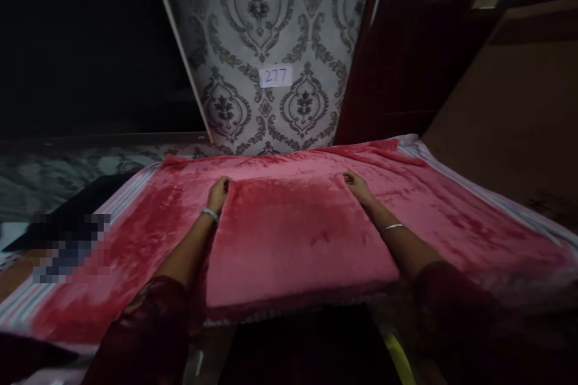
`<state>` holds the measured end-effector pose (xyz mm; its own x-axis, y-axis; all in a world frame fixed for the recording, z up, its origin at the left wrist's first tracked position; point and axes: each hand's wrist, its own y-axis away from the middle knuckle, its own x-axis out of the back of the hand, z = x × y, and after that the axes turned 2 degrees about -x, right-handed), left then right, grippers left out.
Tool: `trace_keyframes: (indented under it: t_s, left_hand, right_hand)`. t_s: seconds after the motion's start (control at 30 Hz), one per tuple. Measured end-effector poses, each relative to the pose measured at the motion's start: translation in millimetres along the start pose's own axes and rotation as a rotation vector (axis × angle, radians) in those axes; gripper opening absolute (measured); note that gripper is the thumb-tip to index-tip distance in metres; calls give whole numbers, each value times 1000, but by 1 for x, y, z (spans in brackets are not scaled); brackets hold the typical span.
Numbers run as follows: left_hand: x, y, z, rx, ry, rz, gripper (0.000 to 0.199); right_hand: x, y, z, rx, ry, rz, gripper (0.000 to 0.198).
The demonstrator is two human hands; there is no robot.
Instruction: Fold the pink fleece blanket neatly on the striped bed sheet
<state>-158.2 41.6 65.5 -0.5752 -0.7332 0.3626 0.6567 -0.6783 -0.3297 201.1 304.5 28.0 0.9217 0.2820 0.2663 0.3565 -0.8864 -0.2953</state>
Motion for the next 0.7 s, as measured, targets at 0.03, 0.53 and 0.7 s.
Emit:
trace_keyframes:
  t_s: [0.03, 0.53, 0.7]
  left_hand:
    - [0, -1, 0, -28, -69, 8, 21]
    - [5, -5, -8, -130, -379, 63, 6]
    - [1, -4, -10, -33, -148, 148, 22]
  right_hand:
    - [-1, -2, -1, 18, 15, 12, 28]
    - [-12, -13, 16, 56, 68, 222, 12]
    - [-2, -16, 29, 5, 37, 278, 16]
